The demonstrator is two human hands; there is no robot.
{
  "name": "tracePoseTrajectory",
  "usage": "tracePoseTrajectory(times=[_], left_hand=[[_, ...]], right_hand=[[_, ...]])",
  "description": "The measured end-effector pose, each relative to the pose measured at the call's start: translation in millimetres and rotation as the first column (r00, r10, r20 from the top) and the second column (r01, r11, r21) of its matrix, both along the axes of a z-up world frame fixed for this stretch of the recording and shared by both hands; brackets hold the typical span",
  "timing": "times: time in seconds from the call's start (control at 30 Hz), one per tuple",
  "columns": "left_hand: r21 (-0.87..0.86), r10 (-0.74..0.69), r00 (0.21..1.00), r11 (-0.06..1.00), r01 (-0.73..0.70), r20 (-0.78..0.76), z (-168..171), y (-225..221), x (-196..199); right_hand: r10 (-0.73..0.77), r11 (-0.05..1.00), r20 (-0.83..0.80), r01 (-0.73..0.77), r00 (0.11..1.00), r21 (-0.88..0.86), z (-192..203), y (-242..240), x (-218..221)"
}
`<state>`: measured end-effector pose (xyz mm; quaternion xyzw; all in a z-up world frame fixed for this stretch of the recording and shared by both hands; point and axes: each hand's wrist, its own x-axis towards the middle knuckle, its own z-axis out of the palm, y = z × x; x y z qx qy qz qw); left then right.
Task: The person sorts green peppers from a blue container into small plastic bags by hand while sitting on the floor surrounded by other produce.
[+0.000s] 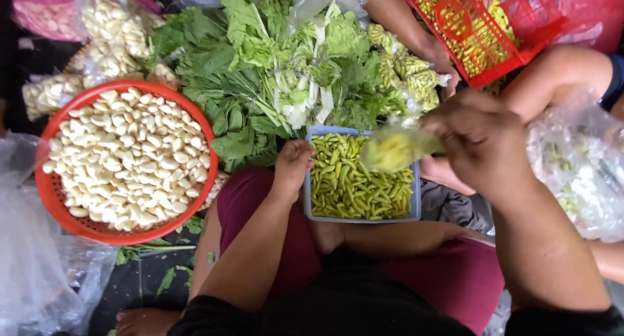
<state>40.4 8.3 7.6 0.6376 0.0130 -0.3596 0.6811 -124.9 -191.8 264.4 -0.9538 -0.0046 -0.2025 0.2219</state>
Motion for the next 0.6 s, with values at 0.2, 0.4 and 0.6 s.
tracePoseTrajectory(times=[0.2,0.4,0.6], left_hand=[[-0.109,0.027,1.0,0.994,-0.028,-0.006,-13.8,-3.6,-1.0],[-0.103,0.022,1.0,0.995,-0.021,0.005,-20.9,-3.3,-2.5],[-0.074,-0.023,1.0,0.997,0.022,-0.004,-13.1,-2.9,-4.7]], right_hand=[[-0.069,0.99,0.034,0.064,0.997,0.124,0.6,-2.5,-1.6],[-0.013,0.99,-0.027,0.017,1.0,0.137,-0.4,-5.9,-1.4],[-0.015,0.998,-0.018,0.016,1.0,0.058,17.6,6.3,6.5]])
